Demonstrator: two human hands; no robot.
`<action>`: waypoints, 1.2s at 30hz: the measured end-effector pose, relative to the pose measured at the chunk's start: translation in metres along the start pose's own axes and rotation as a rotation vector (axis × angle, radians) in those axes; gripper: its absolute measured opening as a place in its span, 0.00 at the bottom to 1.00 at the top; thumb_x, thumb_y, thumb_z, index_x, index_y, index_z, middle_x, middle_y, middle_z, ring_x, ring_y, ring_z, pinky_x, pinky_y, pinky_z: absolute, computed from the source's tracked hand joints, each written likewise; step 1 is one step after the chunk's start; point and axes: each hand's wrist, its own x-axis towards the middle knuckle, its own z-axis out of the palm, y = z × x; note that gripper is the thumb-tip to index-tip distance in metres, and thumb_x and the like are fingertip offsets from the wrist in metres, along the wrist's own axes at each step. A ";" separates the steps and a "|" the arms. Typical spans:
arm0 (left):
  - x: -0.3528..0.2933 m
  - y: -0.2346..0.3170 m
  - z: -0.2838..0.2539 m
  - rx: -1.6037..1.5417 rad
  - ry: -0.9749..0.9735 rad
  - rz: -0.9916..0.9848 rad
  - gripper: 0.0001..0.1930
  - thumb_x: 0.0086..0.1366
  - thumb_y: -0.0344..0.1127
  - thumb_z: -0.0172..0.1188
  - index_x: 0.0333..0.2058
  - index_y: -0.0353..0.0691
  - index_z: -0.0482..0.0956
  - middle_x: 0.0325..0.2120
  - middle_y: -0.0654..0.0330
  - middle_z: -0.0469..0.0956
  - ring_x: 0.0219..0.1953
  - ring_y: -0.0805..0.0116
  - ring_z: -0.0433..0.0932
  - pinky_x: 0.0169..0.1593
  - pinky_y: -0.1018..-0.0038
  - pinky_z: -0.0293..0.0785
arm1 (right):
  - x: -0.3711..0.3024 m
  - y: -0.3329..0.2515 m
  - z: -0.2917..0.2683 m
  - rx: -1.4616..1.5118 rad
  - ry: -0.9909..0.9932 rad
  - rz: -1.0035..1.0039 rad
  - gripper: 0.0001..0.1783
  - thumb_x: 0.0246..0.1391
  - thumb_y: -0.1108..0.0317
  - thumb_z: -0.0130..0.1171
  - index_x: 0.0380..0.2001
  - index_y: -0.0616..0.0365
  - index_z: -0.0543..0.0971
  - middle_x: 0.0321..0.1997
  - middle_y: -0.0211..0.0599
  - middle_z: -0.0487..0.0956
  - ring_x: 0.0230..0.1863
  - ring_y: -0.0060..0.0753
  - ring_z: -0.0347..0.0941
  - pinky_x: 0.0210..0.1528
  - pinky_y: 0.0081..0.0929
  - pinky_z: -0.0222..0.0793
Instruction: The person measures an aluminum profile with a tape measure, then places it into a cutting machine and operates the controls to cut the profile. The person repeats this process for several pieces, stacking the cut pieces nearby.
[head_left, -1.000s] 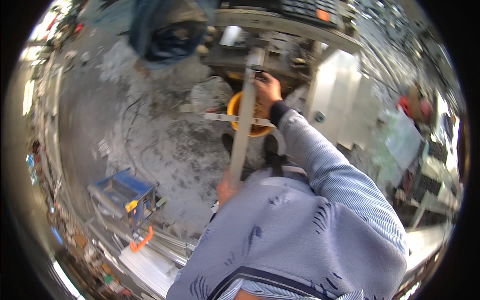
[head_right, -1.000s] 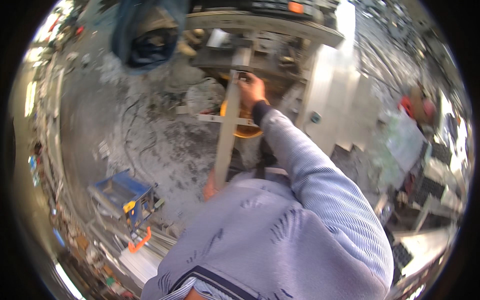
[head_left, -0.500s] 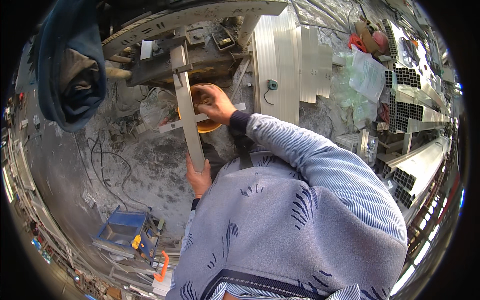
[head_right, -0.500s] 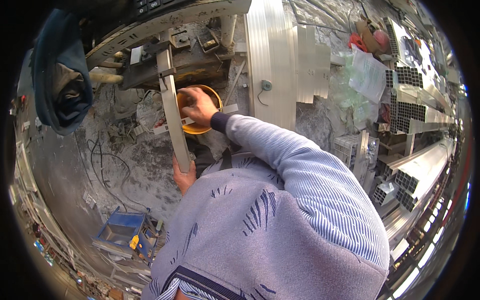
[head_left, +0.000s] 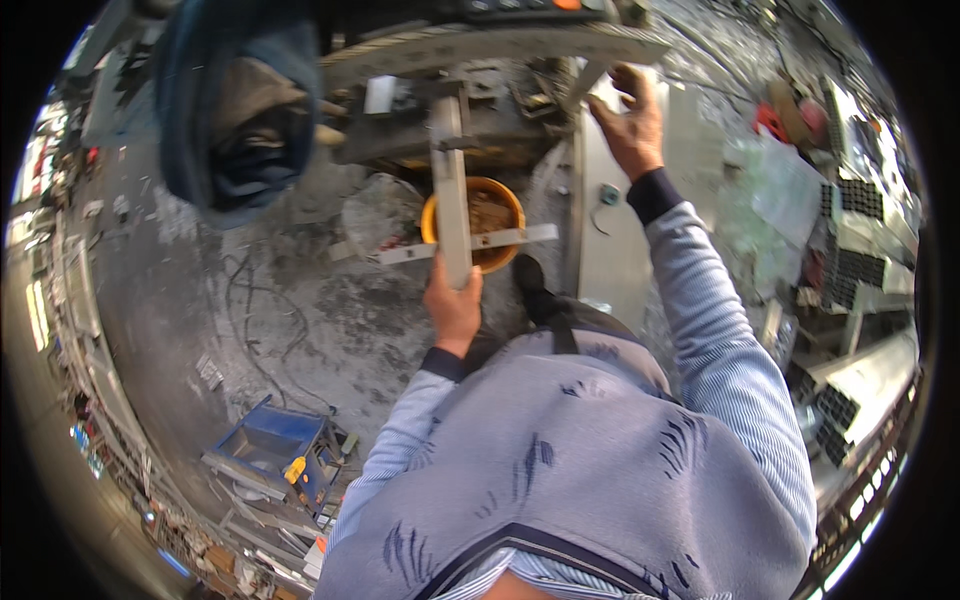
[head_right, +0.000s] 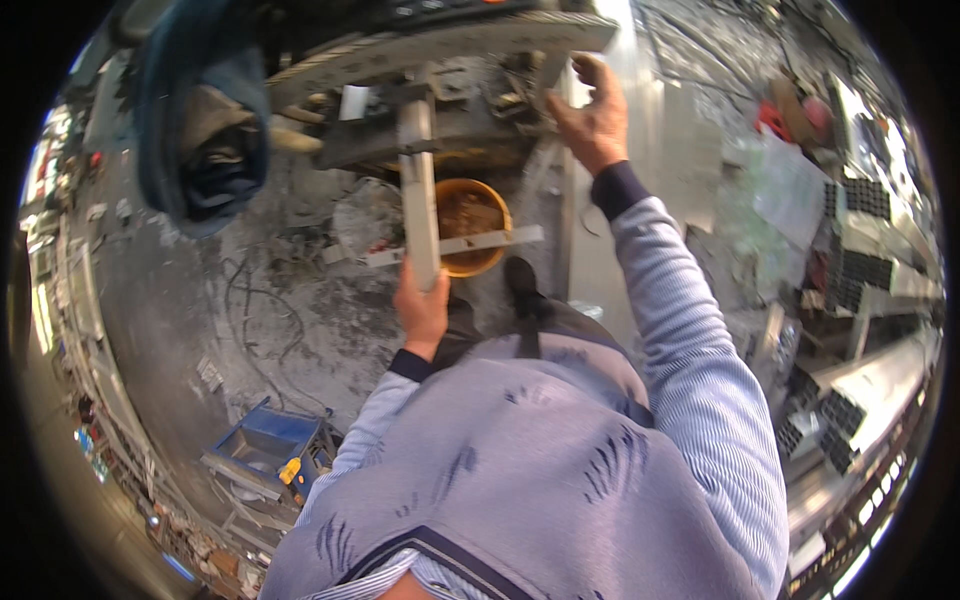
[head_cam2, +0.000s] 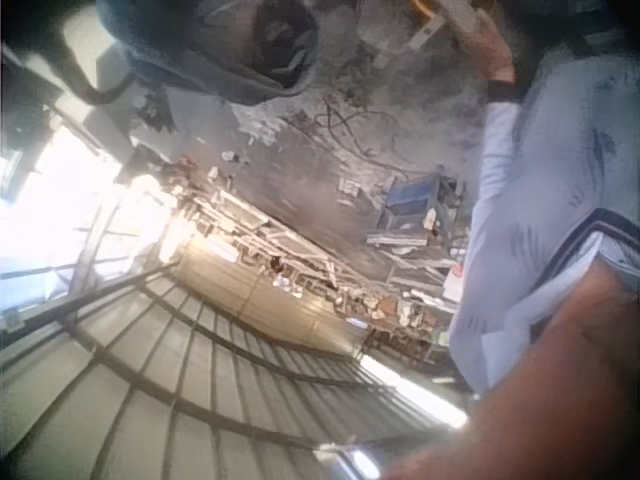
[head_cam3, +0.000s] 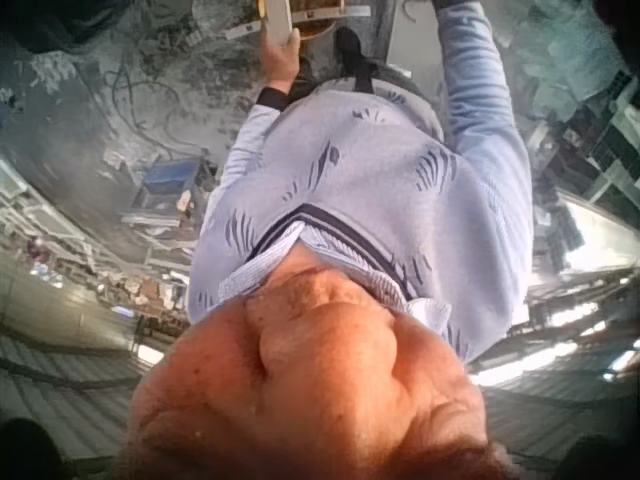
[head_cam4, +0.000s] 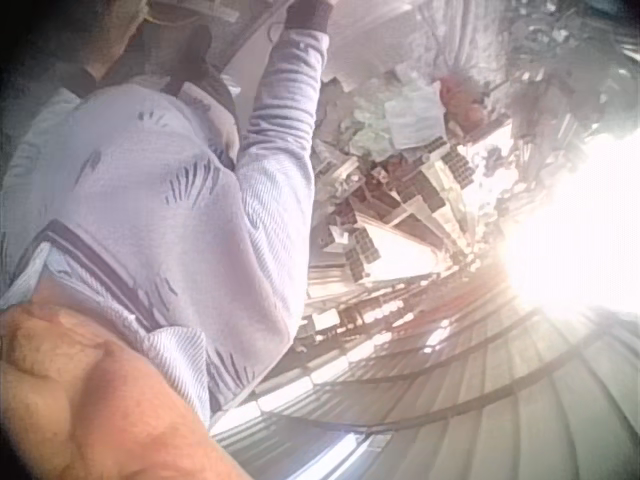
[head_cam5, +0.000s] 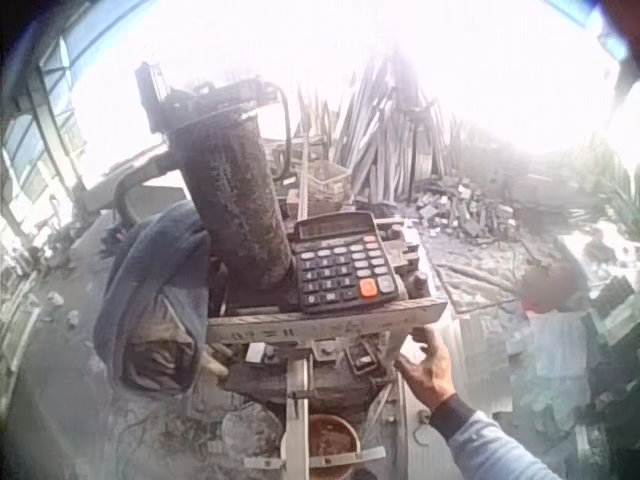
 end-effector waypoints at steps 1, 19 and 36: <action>0.011 0.001 0.004 -0.024 0.006 0.001 0.34 0.63 0.35 0.69 0.64 0.29 0.69 0.51 0.41 0.81 0.51 0.49 0.83 0.54 0.61 0.78 | 0.011 -0.006 0.001 -0.024 -0.025 -0.004 0.31 0.49 0.65 0.73 0.56 0.62 0.76 0.49 0.47 0.83 0.52 0.43 0.80 0.57 0.36 0.75; 0.095 -0.008 0.038 -0.001 0.029 -0.035 0.32 0.62 0.37 0.69 0.62 0.32 0.70 0.49 0.40 0.81 0.50 0.43 0.82 0.53 0.58 0.78 | 0.011 0.097 0.078 -0.530 0.028 -0.158 0.15 0.56 0.57 0.56 0.43 0.48 0.85 0.45 0.38 0.85 0.50 0.53 0.79 0.57 0.56 0.68; 0.129 -0.003 0.044 -0.043 -0.024 -0.139 0.32 0.61 0.33 0.69 0.63 0.34 0.70 0.48 0.45 0.82 0.49 0.47 0.83 0.52 0.61 0.78 | -0.051 0.153 0.100 1.395 0.089 0.772 0.24 0.70 0.46 0.45 0.51 0.53 0.76 0.52 0.38 0.80 0.54 0.37 0.78 0.57 0.41 0.78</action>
